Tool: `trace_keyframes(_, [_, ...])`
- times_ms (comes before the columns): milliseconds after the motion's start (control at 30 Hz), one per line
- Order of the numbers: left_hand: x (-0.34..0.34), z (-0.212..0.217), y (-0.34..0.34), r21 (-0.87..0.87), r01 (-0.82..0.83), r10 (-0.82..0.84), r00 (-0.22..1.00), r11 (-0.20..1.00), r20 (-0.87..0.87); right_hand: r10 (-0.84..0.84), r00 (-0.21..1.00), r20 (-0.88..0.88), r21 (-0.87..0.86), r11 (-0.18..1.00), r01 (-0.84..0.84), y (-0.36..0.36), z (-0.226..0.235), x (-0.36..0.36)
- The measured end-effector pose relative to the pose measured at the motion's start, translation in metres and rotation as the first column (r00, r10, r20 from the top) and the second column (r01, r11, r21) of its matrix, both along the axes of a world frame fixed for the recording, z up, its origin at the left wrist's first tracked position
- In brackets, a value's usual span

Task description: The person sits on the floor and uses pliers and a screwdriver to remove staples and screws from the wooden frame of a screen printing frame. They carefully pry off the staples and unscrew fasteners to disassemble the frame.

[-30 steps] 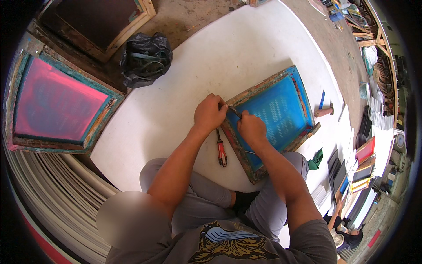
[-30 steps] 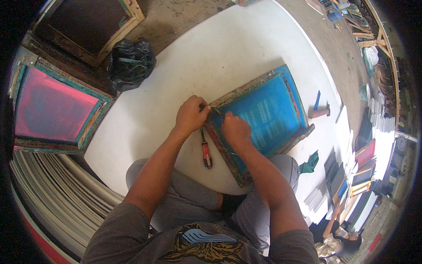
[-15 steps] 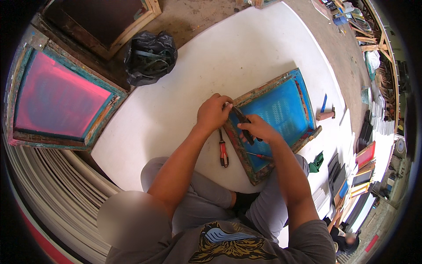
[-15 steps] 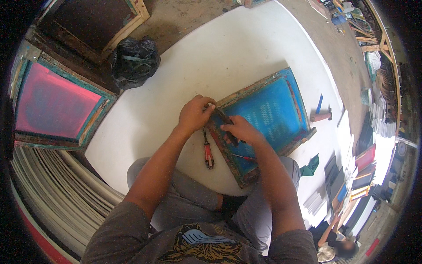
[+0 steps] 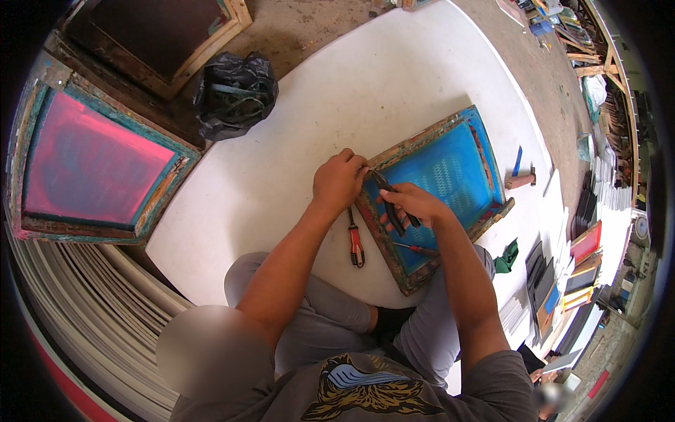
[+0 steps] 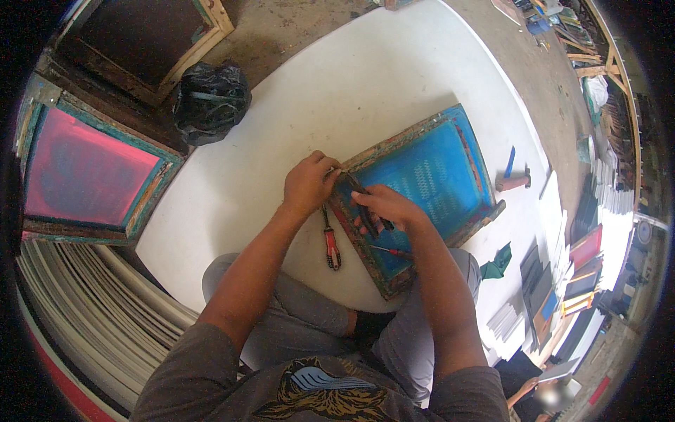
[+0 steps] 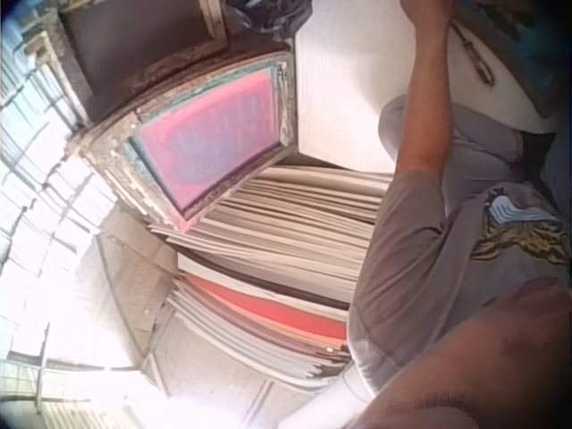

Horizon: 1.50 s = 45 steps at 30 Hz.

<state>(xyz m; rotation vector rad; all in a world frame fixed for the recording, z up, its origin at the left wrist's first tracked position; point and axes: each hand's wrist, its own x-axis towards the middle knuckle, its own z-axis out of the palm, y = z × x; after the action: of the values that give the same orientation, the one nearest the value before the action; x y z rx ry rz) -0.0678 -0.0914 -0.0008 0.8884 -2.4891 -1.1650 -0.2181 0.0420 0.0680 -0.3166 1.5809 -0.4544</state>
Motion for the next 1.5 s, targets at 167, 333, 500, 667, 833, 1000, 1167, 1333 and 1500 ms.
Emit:
trace_keyframes(167, [0.000, -0.004, 0.000, -0.065, 0.010, -0.011, 1.000, 0.998, -0.004, 0.017, 1.000, -0.011, 0.002, 1.000, -0.017, -0.007, 0.005, 0.003])
trace_keyframes(333, [0.000, -0.001, 0.001, -0.029, -0.005, 0.004, 1.000, 1.000, -0.012, -0.062, 0.998, -0.008, 0.014, 0.998, 0.062, -0.009, 0.004, 0.008])
trace_keyframes(500, [0.001, -0.004, -0.004, 0.087, -0.021, 0.016, 0.998, 0.996, 0.064, -0.359, 0.933, -0.012, 0.030, 0.933, 0.359, -0.007, -0.004, 0.034])
trace_keyframes(667, [0.002, -0.002, -0.007, 0.130, -0.010, 0.000, 0.997, 0.991, 0.078, -0.625, 0.778, 0.060, 0.004, 0.780, 0.626, 0.003, -0.005, 0.056])
trace_keyframes(833, [0.001, -0.002, -0.006, 0.155, -0.030, 0.015, 0.995, 0.987, 0.100, -0.800, 0.593, 0.088, -0.025, 0.593, 0.805, 0.009, -0.016, 0.085])
trace_keyframes(1000, [0.002, -0.004, -0.007, 0.186, -0.028, 0.009, 0.995, 0.982, 0.104, -0.898, 0.425, 0.118, 0.056, 0.433, 0.900, -0.018, -0.017, 0.109])
trace_keyframes(1167, [0.004, -0.008, -0.011, 0.226, -0.019, 0.005, 0.998, 0.974, 0.062, -0.908, 0.411, 0.086, 0.031, 0.414, 0.910, -0.028, -0.029, 0.121])
trace_keyframes(1333, [0.004, -0.010, -0.016, 0.261, -0.027, 0.009, 0.997, 0.965, 0.072, -0.926, 0.337, 0.169, 0.068, 0.352, 0.933, -0.041, -0.031, 0.134])
trace_keyframes(1500, [0.005, -0.012, -0.018, 0.295, -0.035, 0.028, 0.999, 0.955, 0.027, -0.940, 0.290, 0.179, 0.054, 0.304, 0.951, -0.042, -0.051, 0.140])
